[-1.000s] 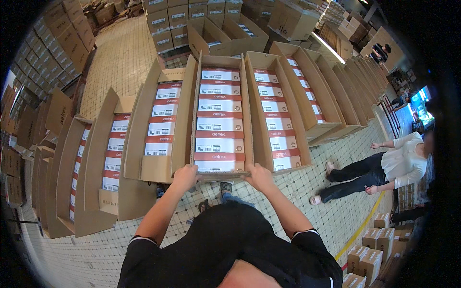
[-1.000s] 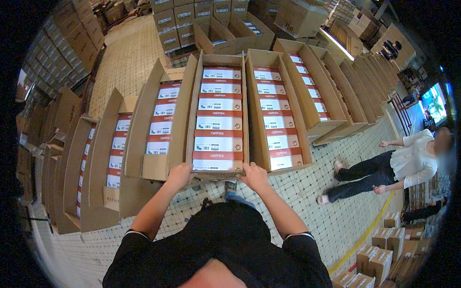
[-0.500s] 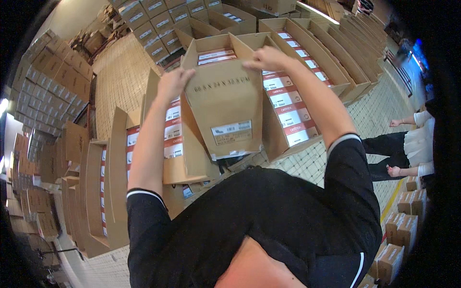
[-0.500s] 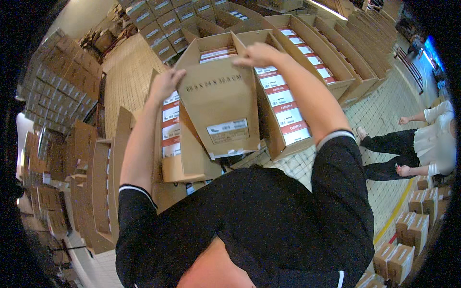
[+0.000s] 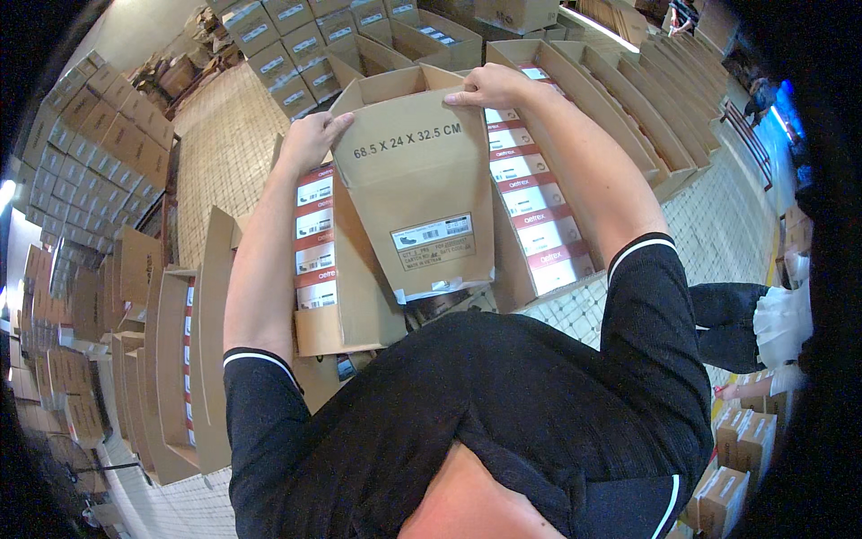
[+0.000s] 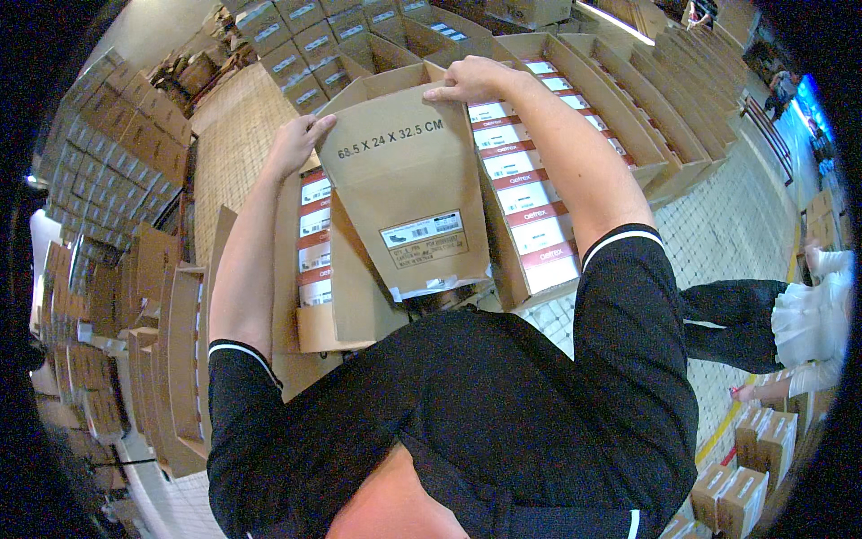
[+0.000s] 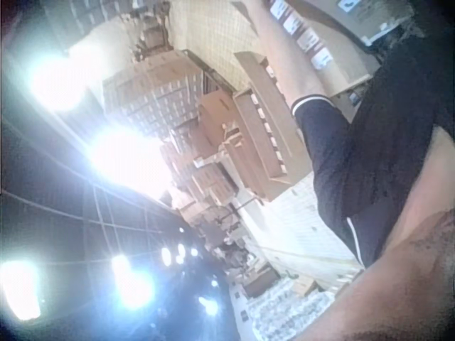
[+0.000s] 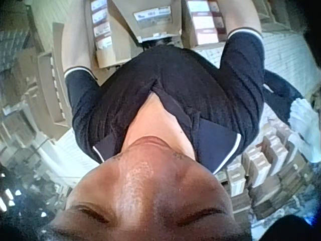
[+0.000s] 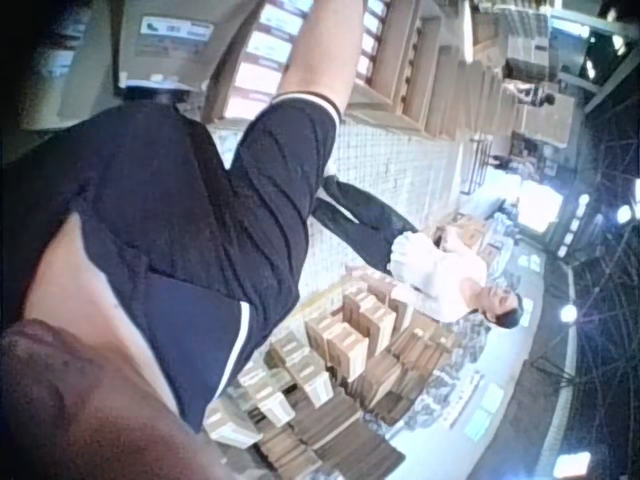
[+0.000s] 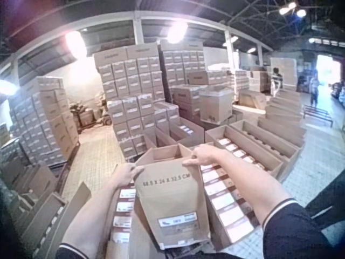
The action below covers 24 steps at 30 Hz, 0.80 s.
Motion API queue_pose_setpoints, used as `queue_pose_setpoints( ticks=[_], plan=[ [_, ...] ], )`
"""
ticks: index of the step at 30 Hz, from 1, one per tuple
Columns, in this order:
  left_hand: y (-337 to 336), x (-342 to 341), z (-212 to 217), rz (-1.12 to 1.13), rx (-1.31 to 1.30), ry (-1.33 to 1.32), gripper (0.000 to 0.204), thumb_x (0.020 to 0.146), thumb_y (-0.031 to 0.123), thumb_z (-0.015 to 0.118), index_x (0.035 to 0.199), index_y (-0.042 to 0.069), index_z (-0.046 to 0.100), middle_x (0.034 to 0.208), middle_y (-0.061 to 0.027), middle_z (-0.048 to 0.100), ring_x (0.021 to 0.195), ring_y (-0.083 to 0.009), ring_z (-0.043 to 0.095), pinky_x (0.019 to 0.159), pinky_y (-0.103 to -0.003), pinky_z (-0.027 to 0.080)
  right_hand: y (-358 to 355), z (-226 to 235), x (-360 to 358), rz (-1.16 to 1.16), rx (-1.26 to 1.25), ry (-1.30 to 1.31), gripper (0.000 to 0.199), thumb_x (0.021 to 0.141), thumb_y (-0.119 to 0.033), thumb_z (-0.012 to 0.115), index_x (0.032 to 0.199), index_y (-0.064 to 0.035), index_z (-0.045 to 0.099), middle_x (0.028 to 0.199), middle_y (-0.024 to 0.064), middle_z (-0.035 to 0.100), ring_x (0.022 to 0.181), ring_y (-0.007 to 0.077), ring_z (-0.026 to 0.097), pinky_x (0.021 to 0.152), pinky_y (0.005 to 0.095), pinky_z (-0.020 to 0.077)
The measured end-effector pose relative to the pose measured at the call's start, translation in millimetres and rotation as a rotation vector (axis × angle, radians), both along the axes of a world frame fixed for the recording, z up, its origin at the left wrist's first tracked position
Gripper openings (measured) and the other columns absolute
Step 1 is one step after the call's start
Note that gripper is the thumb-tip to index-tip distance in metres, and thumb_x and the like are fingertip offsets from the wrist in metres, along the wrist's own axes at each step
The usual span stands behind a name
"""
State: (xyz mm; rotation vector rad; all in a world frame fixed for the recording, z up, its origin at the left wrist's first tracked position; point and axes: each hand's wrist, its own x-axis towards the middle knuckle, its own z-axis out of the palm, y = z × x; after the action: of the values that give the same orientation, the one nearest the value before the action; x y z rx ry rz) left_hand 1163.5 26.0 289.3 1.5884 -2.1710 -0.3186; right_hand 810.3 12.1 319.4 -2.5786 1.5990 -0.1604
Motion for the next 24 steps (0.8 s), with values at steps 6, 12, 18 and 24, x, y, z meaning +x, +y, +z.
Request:
queue_pose_setpoints(
  ticks=[6, 12, 18, 24],
  plan=[
    [3.0, 1.4, 0.1, -0.006, 0.012, -0.015, 0.059, 0.095, 0.058, 0.055, 0.097, 0.002, 0.072, 0.087, -0.0210, 0.071, 0.086, -0.0356, 0.070, 0.078, -0.043, 0.052, 1.9, -2.2, 3.4, 0.019, -0.026, 0.001, 0.074, 0.090, -0.072, 0.051, 0.098, -0.0015, 0.075, 0.091, 0.0229, 0.071, 0.094, 0.0390, 0.068, 0.083, 0.0483, 0.0525],
    [5.1, 0.7, -1.7, 0.011, 0.053, -0.018, 0.059, 0.094, 0.058, 0.055, 0.095, 0.001, 0.072, 0.083, -0.0207, 0.070, 0.084, -0.0359, 0.069, 0.077, -0.044, 0.052, 4.2, -2.4, 3.3, -0.002, 0.048, 0.009, 0.075, 0.089, -0.074, 0.049, 0.094, -0.0034, 0.075, 0.094, 0.0231, 0.072, 0.096, 0.0390, 0.068, 0.086, 0.0493, 0.0525],
    [121.3, -4.2, -82.5, 0.020, 0.123, 0.022, 0.057, 0.094, 0.056, 0.057, 0.080, 0.002, 0.066, 0.076, -0.0220, 0.067, 0.074, -0.0418, 0.066, 0.069, -0.049, 0.052, 100.2, -76.7, -2.3, 0.027, 0.175, 0.092, 0.070, 0.090, -0.070, 0.050, 0.093, -0.0037, 0.075, 0.090, 0.0241, 0.071, 0.088, 0.0410, 0.069, 0.081, 0.0507, 0.0544],
    [268.4, -16.6, -203.0, -0.020, 0.253, -0.060, 0.043, 0.093, 0.048, 0.062, 0.085, 0.005, 0.061, 0.078, -0.0180, 0.065, 0.074, -0.0397, 0.066, 0.063, -0.048, 0.051, 253.4, -213.8, 2.5, -0.049, 0.349, 0.016, 0.057, 0.090, -0.060, 0.059, 0.090, -0.0048, 0.073, 0.083, 0.0205, 0.070, 0.083, 0.0366, 0.071, 0.072, 0.0474, 0.0576]
  ],
)
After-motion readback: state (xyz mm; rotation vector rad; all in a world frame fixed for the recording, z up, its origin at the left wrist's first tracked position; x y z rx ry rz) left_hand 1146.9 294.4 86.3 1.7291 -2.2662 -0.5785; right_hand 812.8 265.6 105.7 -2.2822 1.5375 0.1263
